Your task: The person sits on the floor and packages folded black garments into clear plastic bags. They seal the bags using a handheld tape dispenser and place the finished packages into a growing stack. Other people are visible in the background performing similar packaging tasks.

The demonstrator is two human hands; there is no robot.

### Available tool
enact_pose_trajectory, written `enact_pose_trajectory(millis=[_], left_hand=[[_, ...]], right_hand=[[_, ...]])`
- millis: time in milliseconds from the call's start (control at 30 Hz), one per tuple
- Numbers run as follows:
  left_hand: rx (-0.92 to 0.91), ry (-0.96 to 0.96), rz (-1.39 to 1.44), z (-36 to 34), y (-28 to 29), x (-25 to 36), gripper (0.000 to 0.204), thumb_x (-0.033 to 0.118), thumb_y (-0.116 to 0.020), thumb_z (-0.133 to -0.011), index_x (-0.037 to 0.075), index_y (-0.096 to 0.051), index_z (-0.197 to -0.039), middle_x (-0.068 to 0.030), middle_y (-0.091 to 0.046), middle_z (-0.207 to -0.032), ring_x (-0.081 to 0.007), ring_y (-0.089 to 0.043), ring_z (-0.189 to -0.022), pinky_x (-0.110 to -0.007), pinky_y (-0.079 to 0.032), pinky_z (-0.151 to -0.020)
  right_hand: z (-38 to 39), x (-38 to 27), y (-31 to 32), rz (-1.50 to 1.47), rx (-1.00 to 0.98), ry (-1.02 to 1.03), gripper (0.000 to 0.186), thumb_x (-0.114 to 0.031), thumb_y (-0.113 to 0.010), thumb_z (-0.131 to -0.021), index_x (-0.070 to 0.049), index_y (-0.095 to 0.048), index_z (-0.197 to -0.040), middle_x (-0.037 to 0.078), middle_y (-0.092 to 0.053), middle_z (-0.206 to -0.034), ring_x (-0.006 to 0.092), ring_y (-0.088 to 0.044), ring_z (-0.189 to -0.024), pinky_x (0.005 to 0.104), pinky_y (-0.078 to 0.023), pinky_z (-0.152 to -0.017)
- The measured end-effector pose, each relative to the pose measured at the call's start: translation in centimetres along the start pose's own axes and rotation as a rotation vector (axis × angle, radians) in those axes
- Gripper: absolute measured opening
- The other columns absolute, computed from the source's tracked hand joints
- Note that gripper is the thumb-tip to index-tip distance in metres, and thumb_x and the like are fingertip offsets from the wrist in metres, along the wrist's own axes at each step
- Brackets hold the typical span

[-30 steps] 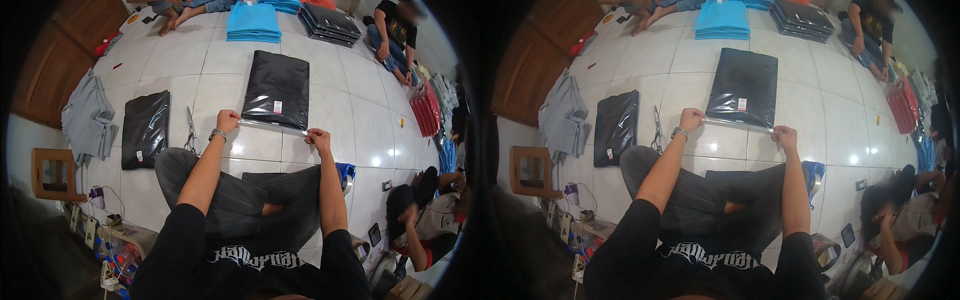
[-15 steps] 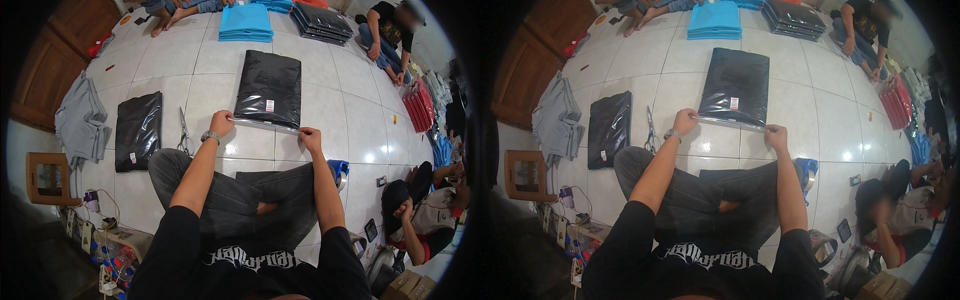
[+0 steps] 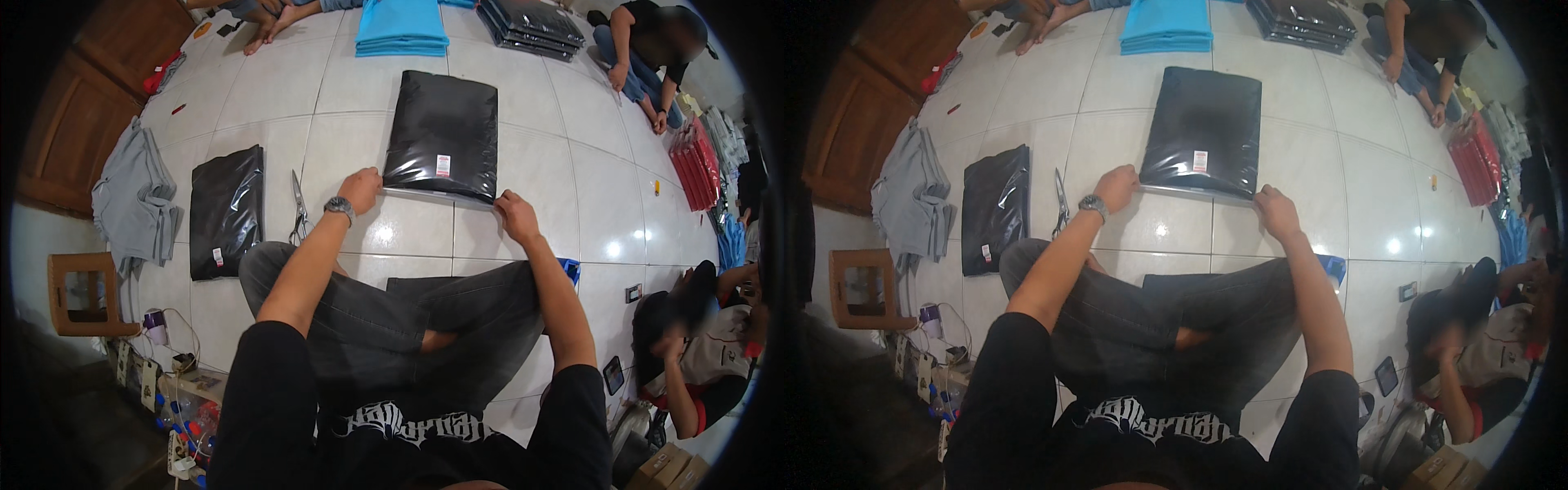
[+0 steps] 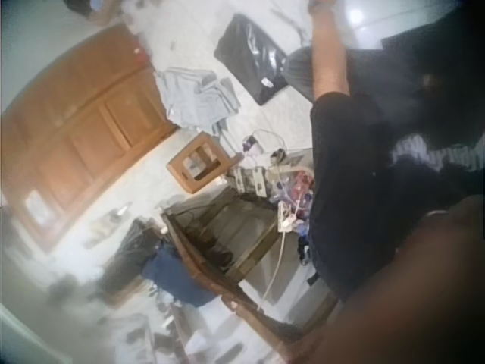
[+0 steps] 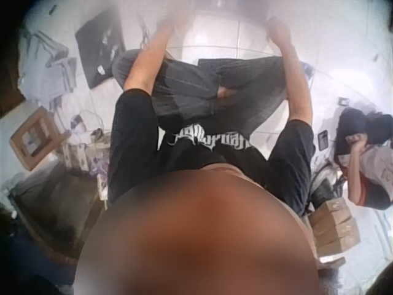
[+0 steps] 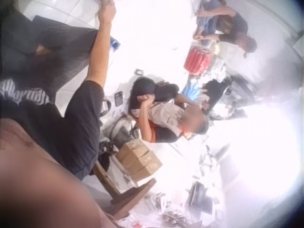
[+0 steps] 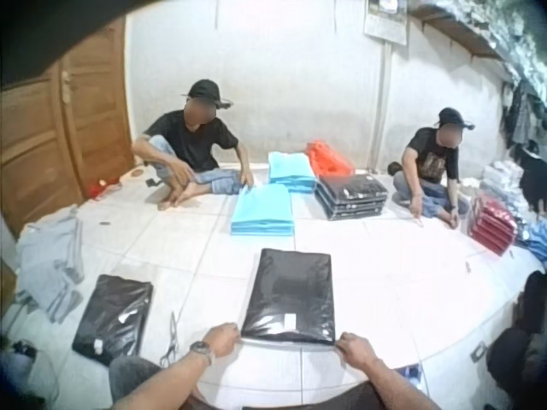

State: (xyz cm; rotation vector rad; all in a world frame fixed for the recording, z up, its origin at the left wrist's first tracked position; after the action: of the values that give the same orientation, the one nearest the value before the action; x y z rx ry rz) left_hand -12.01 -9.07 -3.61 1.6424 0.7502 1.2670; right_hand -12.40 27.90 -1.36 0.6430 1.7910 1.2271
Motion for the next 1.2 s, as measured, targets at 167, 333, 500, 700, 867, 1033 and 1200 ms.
enact_pose_trajectory(millis=[167, 333, 500, 700, 867, 1033, 1200], left_hand=[[-0.2, 0.061, 0.135, -1.6, -0.1, -1.5, 0.009, 0.006, -0.07, -0.084, 0.0, -0.076, -0.087, -0.0195, -0.074, -0.09, -0.0367, -0.07, -0.089, -0.043, -0.056, -0.084], [-0.182, 0.205, 0.275, -1.9, 0.2, -2.7, 0.007, 0.004, -0.077, -0.083, -0.002, -0.075, -0.086, -0.0153, -0.075, -0.082, -0.0243, -0.072, -0.077, -0.038, -0.057, -0.074], [-0.193, 0.229, 0.274, -3.0, 0.4, -2.7, 0.008, 0.005, -0.078, -0.08, -0.002, -0.075, -0.084, -0.0144, -0.075, -0.081, -0.0242, -0.072, -0.077, -0.037, -0.057, -0.073], [-0.255, 0.146, 0.095, -3.0, 0.4, -2.5, 0.007, 0.003, -0.073, -0.077, -0.001, -0.074, -0.082, -0.0201, -0.075, -0.081, -0.0299, -0.073, -0.076, -0.039, -0.057, -0.072], [-0.343, 0.13, 0.098, 0.6, -0.1, -1.8, 0.006, 0.004, -0.073, -0.074, 0.0, -0.074, -0.078, -0.0201, -0.074, -0.078, -0.0319, -0.073, -0.075, -0.041, -0.057, -0.072], [-0.497, 0.059, 0.012, 6.2, -0.7, -3.1, 0.005, 0.006, -0.073, -0.069, 0.002, -0.073, -0.072, -0.0207, -0.072, -0.075, -0.0338, -0.071, -0.071, -0.043, -0.057, -0.068], [-0.591, 0.139, -0.114, 8.9, -1.6, -2.4, 0.007, 0.005, -0.069, -0.071, 0.003, -0.075, -0.075, -0.0232, -0.073, -0.081, -0.0393, -0.073, -0.076, -0.045, -0.058, -0.071]], right_hand=[[-0.8, 2.3, -1.3, -0.267, -0.138, -0.049, 0.013, -0.01, -0.065, -0.089, 0.0, -0.072, -0.088, 0.02, -0.068, -0.094, 0.0416, -0.066, -0.092, 0.0495, -0.052, -0.083], [-2.0, 2.3, -1.2, -0.366, -0.139, -0.176, 0.011, -0.006, -0.071, -0.083, 0.003, -0.073, -0.09, 0.02, -0.072, -0.085, 0.0365, -0.07, -0.08, 0.0429, -0.054, -0.076], [-1.8, 3.9, -2.1, -0.428, -0.177, -0.312, 0.02, -0.005, -0.073, -0.081, 0.001, -0.075, -0.1, 0.017, -0.072, -0.08, 0.0313, -0.068, -0.075, 0.0413, -0.054, -0.074], [-2.3, 2.6, -2.2, -0.318, -0.247, -0.223, 0.014, -0.009, -0.071, -0.08, 0.001, -0.076, -0.089, 0.021, -0.074, -0.084, 0.0364, -0.07, -0.079, 0.0437, -0.054, -0.076], [0.0, 0.7, -3.0, -0.337, -0.338, -0.102, 0.01, -0.003, -0.071, -0.081, 0.001, -0.077, -0.089, 0.019, -0.075, -0.085, 0.0338, -0.072, -0.08, 0.0419, -0.056, -0.077], [3.0, -4.2, -4.7, -0.327, -0.506, -0.072, 0.016, -0.016, -0.076, -0.085, -0.005, -0.081, -0.095, 0.017, -0.077, -0.093, 0.0345, -0.072, -0.091, 0.0435, -0.056, -0.085], [4.1, -5.4, -4.9, -0.357, -0.621, -0.108, 0.016, -0.016, -0.078, -0.083, -0.007, -0.082, -0.095, 0.016, -0.078, -0.094, 0.0329, -0.073, -0.09, 0.0425, -0.056, -0.085]])
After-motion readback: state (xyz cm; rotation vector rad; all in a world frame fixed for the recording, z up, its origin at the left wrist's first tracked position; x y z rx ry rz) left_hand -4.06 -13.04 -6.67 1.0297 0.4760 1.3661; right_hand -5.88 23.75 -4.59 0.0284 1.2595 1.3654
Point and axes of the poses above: each hand's wrist, its own z-axis away from the middle knuckle, its own y-axis out of the back of the hand, x = y × z, the point moved 8 cm from there along -z, towards the middle knuckle
